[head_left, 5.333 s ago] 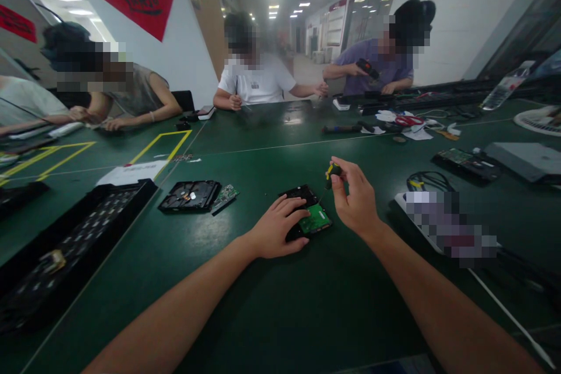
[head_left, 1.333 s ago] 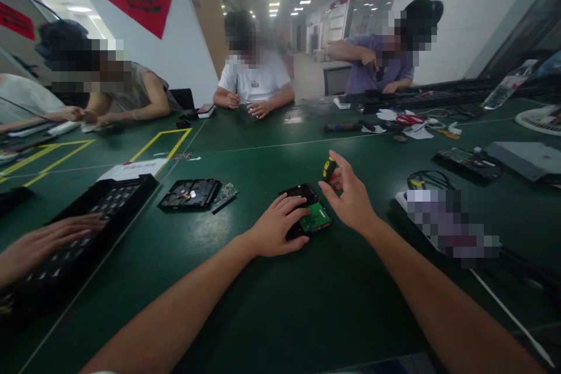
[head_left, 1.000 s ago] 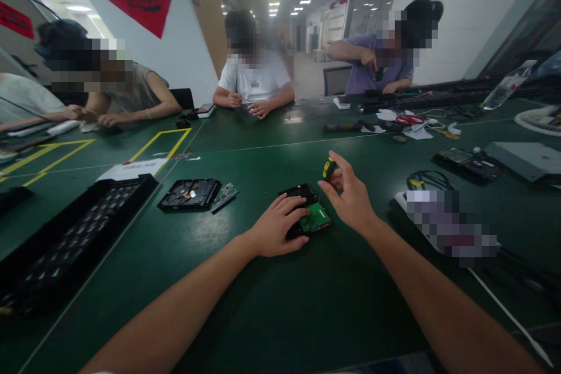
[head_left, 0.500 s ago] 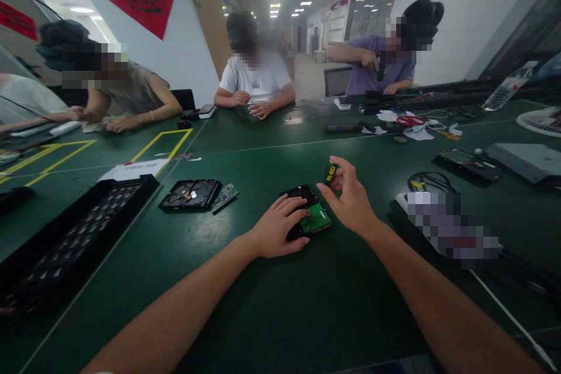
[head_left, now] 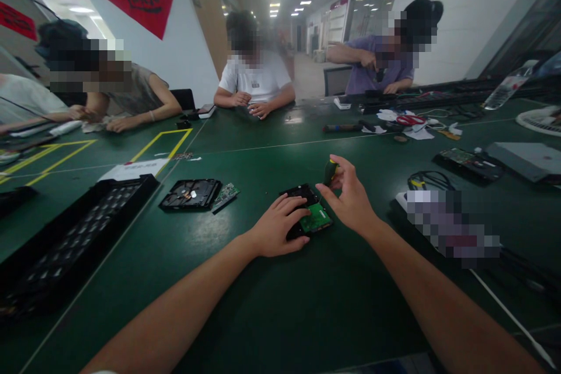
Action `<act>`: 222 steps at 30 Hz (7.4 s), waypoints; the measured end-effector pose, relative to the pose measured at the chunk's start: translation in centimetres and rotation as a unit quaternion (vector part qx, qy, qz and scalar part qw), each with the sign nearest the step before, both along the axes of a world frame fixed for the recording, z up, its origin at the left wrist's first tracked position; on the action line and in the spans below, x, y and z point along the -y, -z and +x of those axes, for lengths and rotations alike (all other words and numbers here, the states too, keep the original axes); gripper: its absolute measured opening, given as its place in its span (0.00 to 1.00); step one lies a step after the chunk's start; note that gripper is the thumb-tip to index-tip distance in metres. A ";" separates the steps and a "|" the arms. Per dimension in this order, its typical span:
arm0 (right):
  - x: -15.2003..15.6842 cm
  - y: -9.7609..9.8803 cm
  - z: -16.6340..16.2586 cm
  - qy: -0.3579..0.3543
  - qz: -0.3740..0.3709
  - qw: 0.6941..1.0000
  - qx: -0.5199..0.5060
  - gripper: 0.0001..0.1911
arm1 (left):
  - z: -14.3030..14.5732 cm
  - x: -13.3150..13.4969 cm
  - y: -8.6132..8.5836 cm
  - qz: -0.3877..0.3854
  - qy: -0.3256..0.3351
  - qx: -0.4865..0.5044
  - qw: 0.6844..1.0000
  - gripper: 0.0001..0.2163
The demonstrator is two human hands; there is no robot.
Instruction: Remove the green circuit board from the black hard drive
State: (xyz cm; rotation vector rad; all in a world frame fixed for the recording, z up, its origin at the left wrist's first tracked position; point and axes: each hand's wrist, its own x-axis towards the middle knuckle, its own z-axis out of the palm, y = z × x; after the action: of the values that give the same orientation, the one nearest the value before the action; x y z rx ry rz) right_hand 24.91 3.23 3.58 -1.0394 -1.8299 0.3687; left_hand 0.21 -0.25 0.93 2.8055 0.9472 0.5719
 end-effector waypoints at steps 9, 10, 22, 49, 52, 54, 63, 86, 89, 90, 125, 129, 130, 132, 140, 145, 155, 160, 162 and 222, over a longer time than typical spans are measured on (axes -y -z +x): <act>0.3 -0.2 -0.2 -0.023 -0.006 1.000 0.007 0.36 | 0.0 0.0 0.0 -0.008 0.000 0.005 1.000 0.28; 0.3 -0.2 -0.2 -0.022 -0.007 1.000 0.004 0.36 | 0.0 0.1 0.0 -0.009 0.000 0.005 1.000 0.28; 0.4 -0.2 -0.2 0.009 0.005 1.000 0.012 0.37 | 0.0 0.0 0.1 -0.007 -0.002 -0.001 1.000 0.28; 0.1 -0.4 0.0 0.014 0.034 0.999 0.039 0.37 | 0.0 0.1 -0.1 -0.006 0.000 0.003 1.000 0.28; 0.2 -0.5 -0.1 0.011 0.032 0.999 0.035 0.38 | 0.0 0.1 -0.1 -0.006 0.001 0.004 1.000 0.28; 0.3 -0.5 -0.1 0.014 0.027 0.999 0.028 0.38 | 0.0 0.1 -0.1 -0.005 0.000 0.002 1.000 0.28; 0.2 -0.7 0.0 0.016 0.021 0.999 0.032 0.38 | 0.0 0.1 0.0 -0.006 -0.002 -0.003 1.000 0.28; 0.3 -0.4 -0.1 0.030 0.015 0.999 0.021 0.36 | -0.1 0.1 0.1 -0.004 -0.002 -0.006 1.000 0.28; 0.2 -0.4 -0.1 0.039 0.010 0.999 0.012 0.37 | -0.1 0.1 0.1 -0.002 -0.002 -0.006 1.000 0.28; 0.2 -0.4 0.0 0.042 0.013 0.999 0.012 0.37 | 0.0 0.1 0.0 -0.003 -0.002 -0.006 1.000 0.28; 0.5 -1.0 -0.1 0.026 0.034 0.998 0.047 0.37 | 0.0 0.1 0.0 -0.006 -0.002 -0.002 1.000 0.28; 0.7 -1.0 -0.3 0.014 0.037 0.998 0.039 0.39 | 0.0 0.1 -0.1 -0.008 -0.003 -0.001 1.000 0.29; 0.8 -1.0 -0.4 0.016 0.038 0.998 0.038 0.39 | 0.0 0.1 -0.1 -0.008 -0.003 -0.001 1.000 0.29; 0.7 -0.9 -0.3 0.024 0.036 0.998 0.035 0.38 | 0.0 0.1 -0.1 -0.007 -0.003 -0.002 1.000 0.28; 0.1 -0.5 0.0 0.039 0.022 0.999 0.020 0.37 | 0.0 0.0 0.0 -0.006 -0.001 -0.006 1.000 0.29; 0.4 -0.6 -0.1 0.035 0.023 0.999 0.030 0.37 | 0.0 0.1 -0.1 -0.008 -0.002 -0.006 1.000 0.28; 0.5 -0.4 -0.2 0.030 0.007 0.999 0.009 0.41 | 0.0 0.1 -0.1 -0.013 -0.001 0.001 1.000 0.29; 0.5 -0.4 -0.3 0.028 0.003 1.000 0.013 0.38 | 0.0 0.1 -0.2 -0.011 -0.002 -0.002 1.000 0.28; 0.5 -0.5 -0.3 0.027 0.010 0.999 0.016 0.38 | 0.0 0.1 -0.2 -0.009 -0.003 -0.003 1.000 0.28; 0.3 -0.6 0.0 0.014 0.036 0.998 0.044 0.38 | 0.0 0.0 0.2 -0.005 -0.004 -0.003 1.000 0.29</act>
State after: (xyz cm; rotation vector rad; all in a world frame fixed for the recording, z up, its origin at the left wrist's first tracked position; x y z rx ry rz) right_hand 24.87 2.91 4.22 -1.0435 -1.8911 0.2413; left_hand 0.17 -0.28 0.75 2.7963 0.9614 0.5595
